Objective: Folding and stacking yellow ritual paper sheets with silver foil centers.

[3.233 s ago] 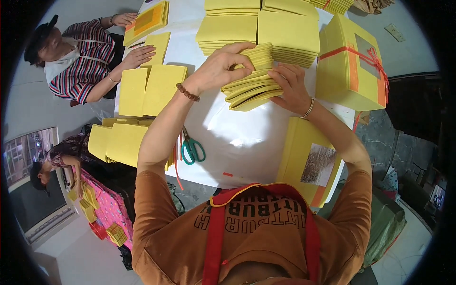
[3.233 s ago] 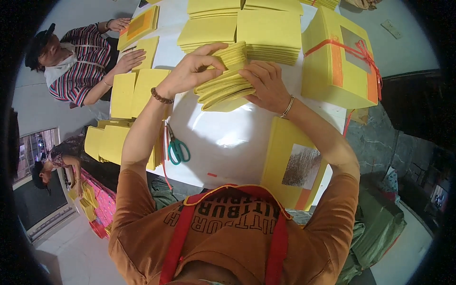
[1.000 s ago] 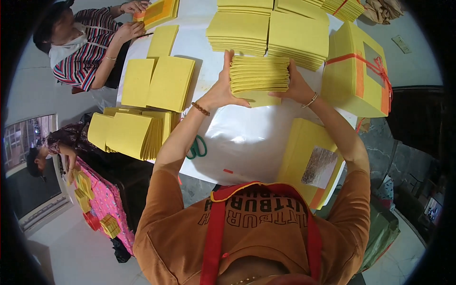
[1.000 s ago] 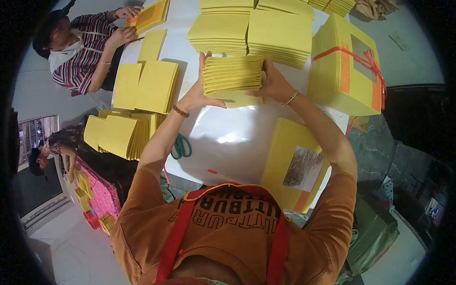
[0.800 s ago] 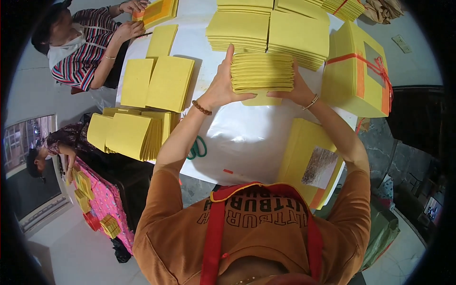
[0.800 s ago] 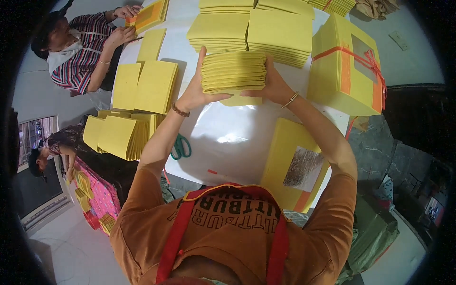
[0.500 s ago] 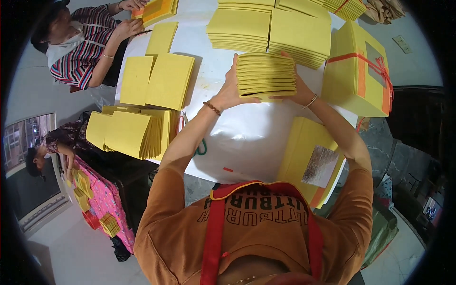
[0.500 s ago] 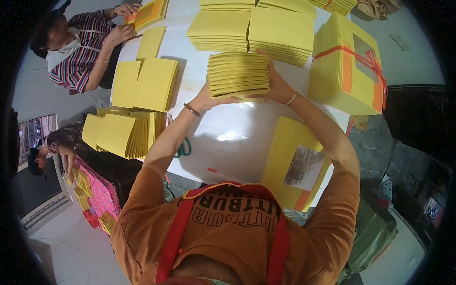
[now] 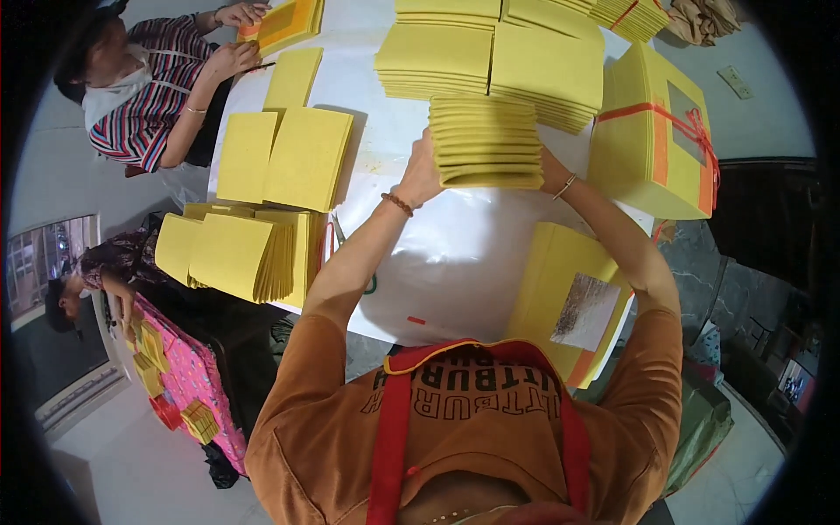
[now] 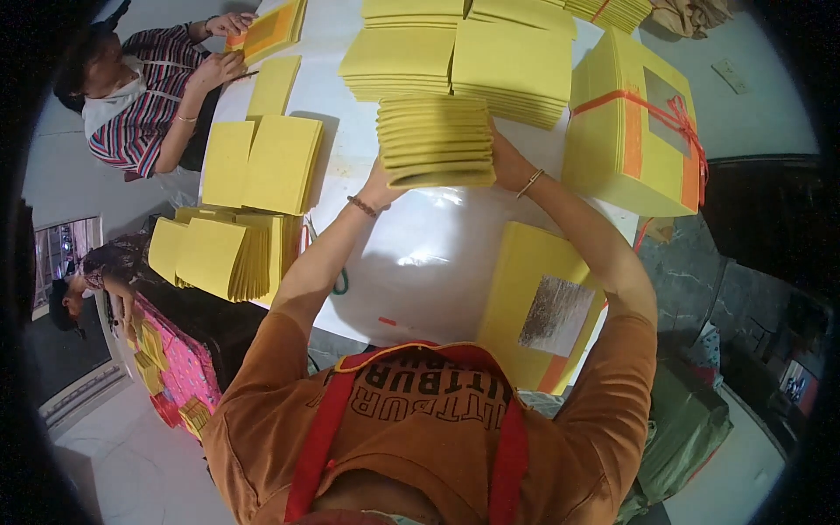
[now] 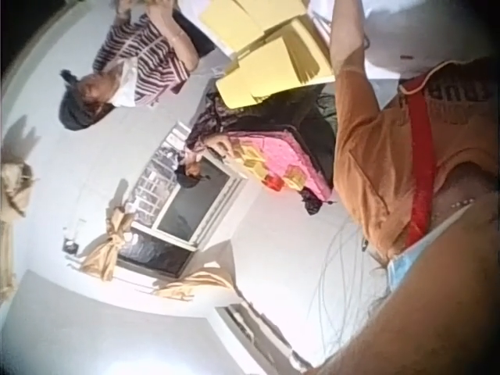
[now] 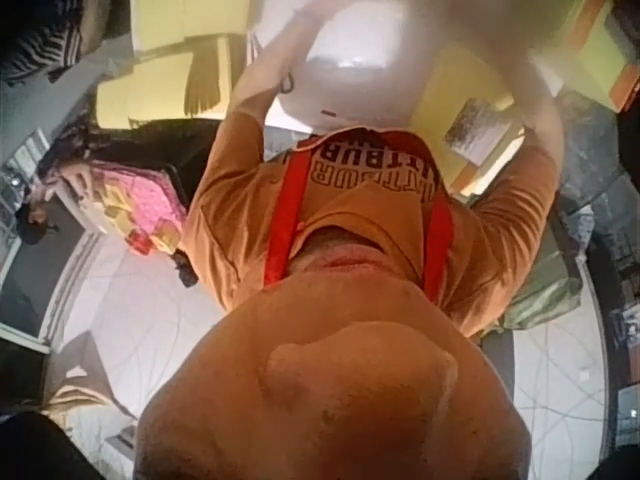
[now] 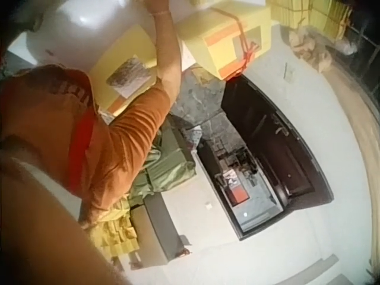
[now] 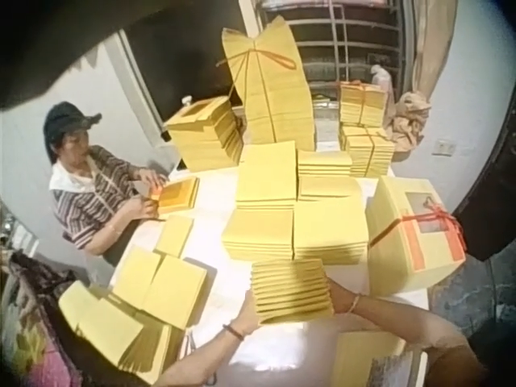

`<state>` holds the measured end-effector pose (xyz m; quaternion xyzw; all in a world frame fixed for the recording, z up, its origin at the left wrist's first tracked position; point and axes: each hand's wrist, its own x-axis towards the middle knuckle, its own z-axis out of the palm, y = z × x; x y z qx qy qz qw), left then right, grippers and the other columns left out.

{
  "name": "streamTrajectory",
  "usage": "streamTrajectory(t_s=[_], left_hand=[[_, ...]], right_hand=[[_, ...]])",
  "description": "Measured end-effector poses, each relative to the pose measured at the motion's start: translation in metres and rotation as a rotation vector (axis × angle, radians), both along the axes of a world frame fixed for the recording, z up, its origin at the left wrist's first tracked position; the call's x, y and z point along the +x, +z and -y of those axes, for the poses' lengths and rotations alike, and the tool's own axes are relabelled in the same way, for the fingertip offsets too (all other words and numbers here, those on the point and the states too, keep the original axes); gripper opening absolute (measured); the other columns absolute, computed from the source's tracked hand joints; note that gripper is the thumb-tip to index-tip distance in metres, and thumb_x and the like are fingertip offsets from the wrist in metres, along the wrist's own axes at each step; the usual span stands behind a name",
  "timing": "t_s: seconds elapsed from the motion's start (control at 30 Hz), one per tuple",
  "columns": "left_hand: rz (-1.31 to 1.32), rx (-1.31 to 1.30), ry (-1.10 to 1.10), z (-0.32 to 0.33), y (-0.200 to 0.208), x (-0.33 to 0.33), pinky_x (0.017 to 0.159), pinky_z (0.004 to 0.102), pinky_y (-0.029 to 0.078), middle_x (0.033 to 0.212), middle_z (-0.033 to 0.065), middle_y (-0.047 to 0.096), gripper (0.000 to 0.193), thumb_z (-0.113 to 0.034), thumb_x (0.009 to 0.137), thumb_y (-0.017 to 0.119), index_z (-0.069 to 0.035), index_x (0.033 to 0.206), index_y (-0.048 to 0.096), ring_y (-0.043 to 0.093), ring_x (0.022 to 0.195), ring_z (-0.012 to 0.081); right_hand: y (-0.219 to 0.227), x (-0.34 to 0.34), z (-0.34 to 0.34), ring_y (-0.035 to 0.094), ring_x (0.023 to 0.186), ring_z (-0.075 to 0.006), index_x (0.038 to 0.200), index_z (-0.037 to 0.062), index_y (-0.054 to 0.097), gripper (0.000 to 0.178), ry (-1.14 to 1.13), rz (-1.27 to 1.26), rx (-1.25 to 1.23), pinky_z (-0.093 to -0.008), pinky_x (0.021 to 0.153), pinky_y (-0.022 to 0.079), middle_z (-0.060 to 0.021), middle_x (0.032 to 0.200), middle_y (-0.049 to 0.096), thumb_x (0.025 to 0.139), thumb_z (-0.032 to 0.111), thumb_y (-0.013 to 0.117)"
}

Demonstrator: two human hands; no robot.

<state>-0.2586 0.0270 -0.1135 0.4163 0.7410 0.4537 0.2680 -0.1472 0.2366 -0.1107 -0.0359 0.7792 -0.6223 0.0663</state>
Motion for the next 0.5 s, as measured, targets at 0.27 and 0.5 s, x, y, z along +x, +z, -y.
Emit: streamTrajectory(t_s=[0.27,0.5], left_hand=[[0.458,0.295,0.174,0.014,0.035,0.041,0.095,0.0383,0.038,0.130,0.0170,0.035,0.093,-0.024,0.073,0.071,-0.001,0.137,0.008,0.043,0.115,0.0264],[0.675,0.475,0.331,0.050,0.058,0.002,0.105,0.0387,0.025,0.140,0.0212,0.024,0.104,-0.018,0.077,0.065,-0.013,0.141,-0.017,0.024,0.132,0.0280]], right_hand=[[0.054,-0.003,0.024,0.047,0.113,-0.0195,0.132,0.0022,0.032,0.077,-0.240,0.198,-0.489,-0.0331,0.095,0.040,-0.0097,0.122,0.048,0.070,0.019,0.074],[0.074,-0.002,0.033,0.053,0.105,-0.0225,0.130,0.0001,0.035,0.080,-0.208,0.199,-0.335,-0.0339,0.090,0.044,-0.0119,0.117,0.052,0.065,0.024,0.075]])
